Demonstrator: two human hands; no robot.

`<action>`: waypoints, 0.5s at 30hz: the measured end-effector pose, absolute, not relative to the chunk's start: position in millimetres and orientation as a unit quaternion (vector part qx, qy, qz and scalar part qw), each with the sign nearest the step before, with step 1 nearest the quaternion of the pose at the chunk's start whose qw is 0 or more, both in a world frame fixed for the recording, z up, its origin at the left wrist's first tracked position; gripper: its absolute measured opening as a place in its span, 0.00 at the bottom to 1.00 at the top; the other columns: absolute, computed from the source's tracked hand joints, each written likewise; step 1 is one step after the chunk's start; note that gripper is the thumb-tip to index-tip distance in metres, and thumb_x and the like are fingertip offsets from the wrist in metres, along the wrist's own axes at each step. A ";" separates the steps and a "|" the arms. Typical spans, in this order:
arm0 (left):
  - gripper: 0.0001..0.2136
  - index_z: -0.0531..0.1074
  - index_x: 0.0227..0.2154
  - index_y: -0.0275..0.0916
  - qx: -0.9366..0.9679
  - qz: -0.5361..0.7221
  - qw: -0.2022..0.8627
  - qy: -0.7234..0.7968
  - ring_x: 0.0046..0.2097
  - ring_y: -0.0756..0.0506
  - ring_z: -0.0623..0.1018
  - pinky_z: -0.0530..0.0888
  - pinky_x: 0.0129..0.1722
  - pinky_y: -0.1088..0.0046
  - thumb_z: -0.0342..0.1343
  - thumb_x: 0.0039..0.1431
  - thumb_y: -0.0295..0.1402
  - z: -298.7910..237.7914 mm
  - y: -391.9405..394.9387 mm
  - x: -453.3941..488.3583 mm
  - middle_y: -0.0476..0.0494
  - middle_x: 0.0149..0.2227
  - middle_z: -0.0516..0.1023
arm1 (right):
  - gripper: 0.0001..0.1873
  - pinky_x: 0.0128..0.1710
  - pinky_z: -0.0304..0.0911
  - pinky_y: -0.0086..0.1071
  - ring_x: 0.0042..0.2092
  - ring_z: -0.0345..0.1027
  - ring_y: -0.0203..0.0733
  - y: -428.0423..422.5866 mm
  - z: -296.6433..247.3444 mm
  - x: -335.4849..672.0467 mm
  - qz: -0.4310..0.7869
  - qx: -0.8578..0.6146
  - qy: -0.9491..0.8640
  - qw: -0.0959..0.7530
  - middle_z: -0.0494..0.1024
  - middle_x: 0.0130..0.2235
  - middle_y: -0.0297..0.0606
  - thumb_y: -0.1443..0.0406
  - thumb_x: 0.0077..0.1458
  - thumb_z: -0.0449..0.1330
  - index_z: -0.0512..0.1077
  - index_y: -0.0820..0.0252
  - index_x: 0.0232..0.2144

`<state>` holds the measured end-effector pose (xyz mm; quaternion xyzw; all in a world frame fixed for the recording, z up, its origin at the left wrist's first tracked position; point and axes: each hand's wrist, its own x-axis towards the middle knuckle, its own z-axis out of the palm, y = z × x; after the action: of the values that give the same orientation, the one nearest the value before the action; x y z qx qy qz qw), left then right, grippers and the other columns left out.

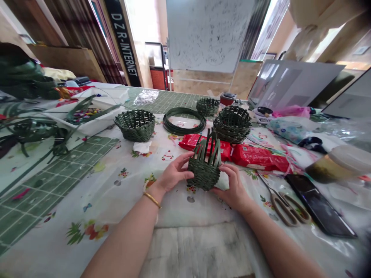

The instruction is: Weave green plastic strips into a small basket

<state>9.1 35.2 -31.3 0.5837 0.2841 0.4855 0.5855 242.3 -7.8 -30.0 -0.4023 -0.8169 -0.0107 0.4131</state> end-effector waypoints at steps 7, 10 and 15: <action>0.28 0.68 0.43 0.46 0.704 0.467 0.425 0.325 0.59 0.38 0.59 0.68 0.50 0.63 0.70 0.34 0.31 -32.9 31.9 14.0 0.42 0.57 0.53 | 0.33 0.48 0.64 0.52 0.53 0.59 0.53 -1.1 -41.9 243.6 -0.035 -0.402 -0.814 0.418 0.61 0.50 0.49 0.69 0.47 0.62 0.53 0.57 0.54; 0.26 0.68 0.41 0.45 0.730 0.473 0.357 0.339 0.59 0.38 0.58 0.65 0.54 0.61 0.69 0.35 0.28 -30.6 32.4 14.1 0.41 0.54 0.56 | 0.32 0.50 0.63 0.51 0.54 0.58 0.53 -1.1 -40.5 243.3 -0.020 -0.400 -0.817 0.415 0.60 0.52 0.51 0.71 0.48 0.60 0.53 0.57 0.54; 0.17 0.67 0.36 0.41 0.691 0.514 0.404 0.308 0.56 0.39 0.62 0.64 0.53 0.62 0.66 0.42 0.30 -22.9 28.1 15.3 0.41 0.52 0.60 | 0.23 0.53 0.59 0.53 0.56 0.57 0.53 -9.5 -31.6 246.2 0.075 -0.377 -0.814 0.435 0.62 0.51 0.47 0.69 0.50 0.57 0.60 0.55 0.49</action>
<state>15.3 28.1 -22.9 0.6905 0.3082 0.5144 0.4044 246.2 -9.5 -31.6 -0.3774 -0.8141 0.0753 0.4348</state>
